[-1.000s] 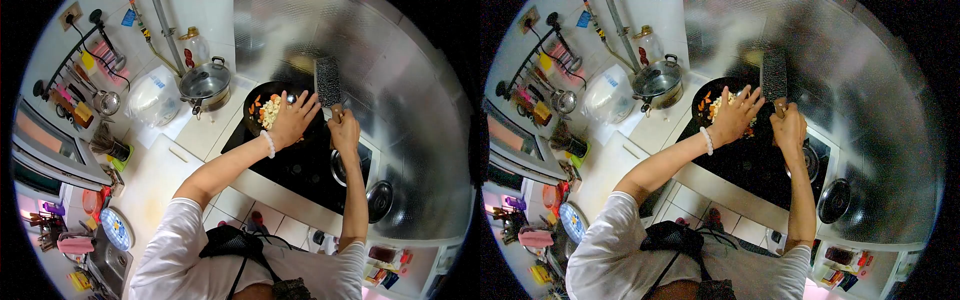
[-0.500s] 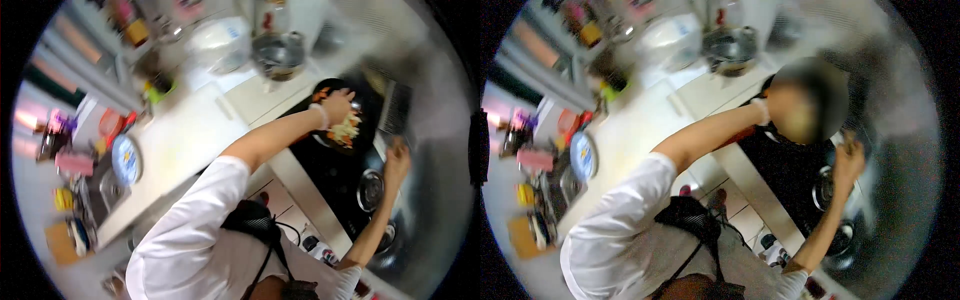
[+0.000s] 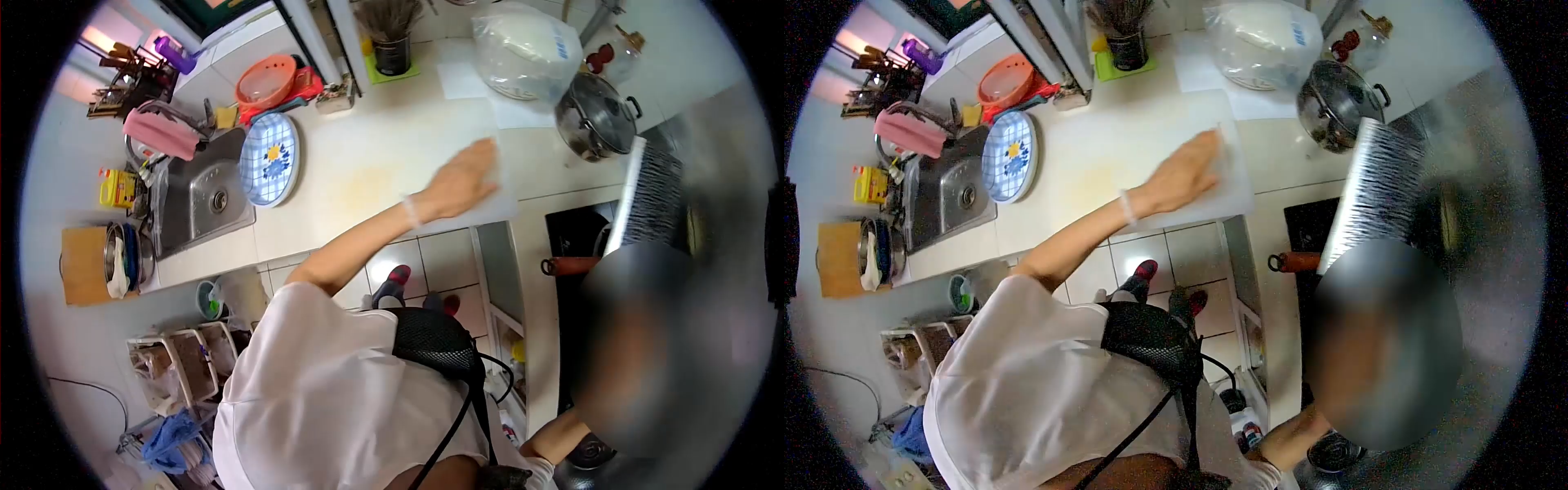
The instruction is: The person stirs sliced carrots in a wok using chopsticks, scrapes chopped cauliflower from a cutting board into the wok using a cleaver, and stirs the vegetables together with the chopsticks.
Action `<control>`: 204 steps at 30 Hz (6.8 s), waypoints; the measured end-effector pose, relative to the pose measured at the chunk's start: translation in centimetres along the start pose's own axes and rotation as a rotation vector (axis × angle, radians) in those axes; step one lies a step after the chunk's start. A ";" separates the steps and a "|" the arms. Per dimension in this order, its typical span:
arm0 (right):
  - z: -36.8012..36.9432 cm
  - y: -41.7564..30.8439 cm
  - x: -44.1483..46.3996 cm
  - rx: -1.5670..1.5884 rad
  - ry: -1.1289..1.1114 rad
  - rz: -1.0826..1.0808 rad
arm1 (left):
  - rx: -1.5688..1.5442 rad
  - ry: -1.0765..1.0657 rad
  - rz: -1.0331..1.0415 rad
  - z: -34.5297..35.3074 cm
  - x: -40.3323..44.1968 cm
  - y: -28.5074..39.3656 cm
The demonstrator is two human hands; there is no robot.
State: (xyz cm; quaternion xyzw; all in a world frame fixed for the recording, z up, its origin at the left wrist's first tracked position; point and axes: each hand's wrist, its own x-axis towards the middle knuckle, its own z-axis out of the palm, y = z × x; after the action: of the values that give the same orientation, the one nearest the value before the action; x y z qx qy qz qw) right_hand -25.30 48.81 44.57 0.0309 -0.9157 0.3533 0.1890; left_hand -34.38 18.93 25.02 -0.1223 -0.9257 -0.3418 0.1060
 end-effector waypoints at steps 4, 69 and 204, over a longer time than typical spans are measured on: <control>6.9 -3.4 -3.4 0.010 -0.347 -0.005 | 0.332 -0.041 -0.263 -2.6 -11.8 -8.2; 31.2 7.1 -14.9 -0.053 -0.659 0.062 | 0.333 0.083 -0.373 -4.5 -17.3 -16.8; 2.3 4.2 7.2 -0.683 -0.112 -0.630 | -1.357 -0.708 -0.275 -4.4 8.6 12.7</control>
State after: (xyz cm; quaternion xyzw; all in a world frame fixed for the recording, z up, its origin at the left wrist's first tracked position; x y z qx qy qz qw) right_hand -33.53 50.97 42.96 0.2624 -0.9344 -0.0449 0.2368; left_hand -38.20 26.69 38.44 -0.1463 -0.4997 -0.7842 -0.3376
